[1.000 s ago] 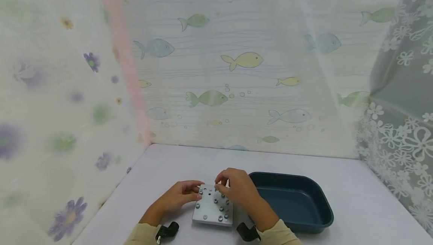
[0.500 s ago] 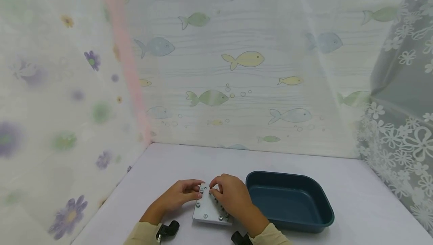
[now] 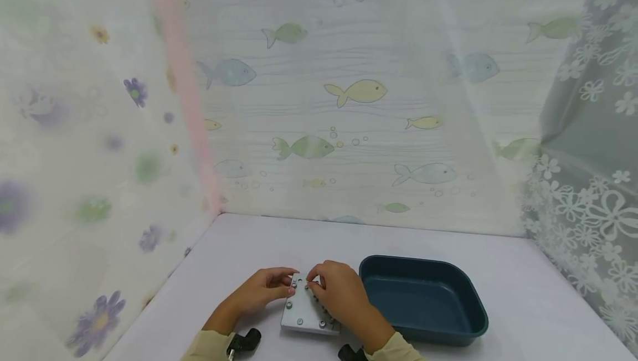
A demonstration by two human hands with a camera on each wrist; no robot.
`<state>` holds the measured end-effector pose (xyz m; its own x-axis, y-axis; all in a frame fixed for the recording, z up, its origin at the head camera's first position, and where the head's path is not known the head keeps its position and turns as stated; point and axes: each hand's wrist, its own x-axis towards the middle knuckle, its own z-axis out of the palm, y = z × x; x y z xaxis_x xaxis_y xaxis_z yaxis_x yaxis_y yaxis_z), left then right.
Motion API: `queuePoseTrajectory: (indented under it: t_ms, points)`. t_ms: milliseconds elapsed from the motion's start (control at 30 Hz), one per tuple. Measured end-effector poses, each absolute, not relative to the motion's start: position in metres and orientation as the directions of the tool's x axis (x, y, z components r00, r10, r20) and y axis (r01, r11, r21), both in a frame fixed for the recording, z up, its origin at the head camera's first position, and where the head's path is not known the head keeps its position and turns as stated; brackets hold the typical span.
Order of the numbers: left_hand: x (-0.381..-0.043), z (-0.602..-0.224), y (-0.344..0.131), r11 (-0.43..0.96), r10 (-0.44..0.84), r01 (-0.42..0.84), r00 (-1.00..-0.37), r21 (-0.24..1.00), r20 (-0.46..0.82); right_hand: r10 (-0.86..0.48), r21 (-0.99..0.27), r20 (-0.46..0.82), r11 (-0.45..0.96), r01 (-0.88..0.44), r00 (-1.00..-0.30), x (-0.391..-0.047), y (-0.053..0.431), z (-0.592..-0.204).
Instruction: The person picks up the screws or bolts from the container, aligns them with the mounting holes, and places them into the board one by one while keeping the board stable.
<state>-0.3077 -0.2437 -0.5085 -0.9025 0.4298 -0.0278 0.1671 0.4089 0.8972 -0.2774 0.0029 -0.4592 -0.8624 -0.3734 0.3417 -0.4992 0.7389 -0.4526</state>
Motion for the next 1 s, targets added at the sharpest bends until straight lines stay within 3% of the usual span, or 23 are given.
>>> queuePoseTrajectory:
  t_ms: [533, 833, 1000]
  points:
    - [-0.311, -0.5, -0.24, 0.431, 0.411, 0.183, -0.911, 0.884, -0.012, -0.371, -0.438, 0.392, 0.73, -0.525, -0.842, -0.282, 0.012, -0.441]
    - [-0.315, -0.503, -0.244, 0.451, 0.408, 0.171, -0.913, 0.876, -0.032, -0.406, -0.477, 0.343, 0.702, -0.529, -0.847, -0.282, 0.03, -0.416]
    - [-0.312, -0.495, -0.245, 0.494, 0.361, 0.158, -0.932, 0.855, -0.037, -0.385, -0.358, 0.365, 0.783, -0.51, -0.848, -0.284, 0.068, -0.398]
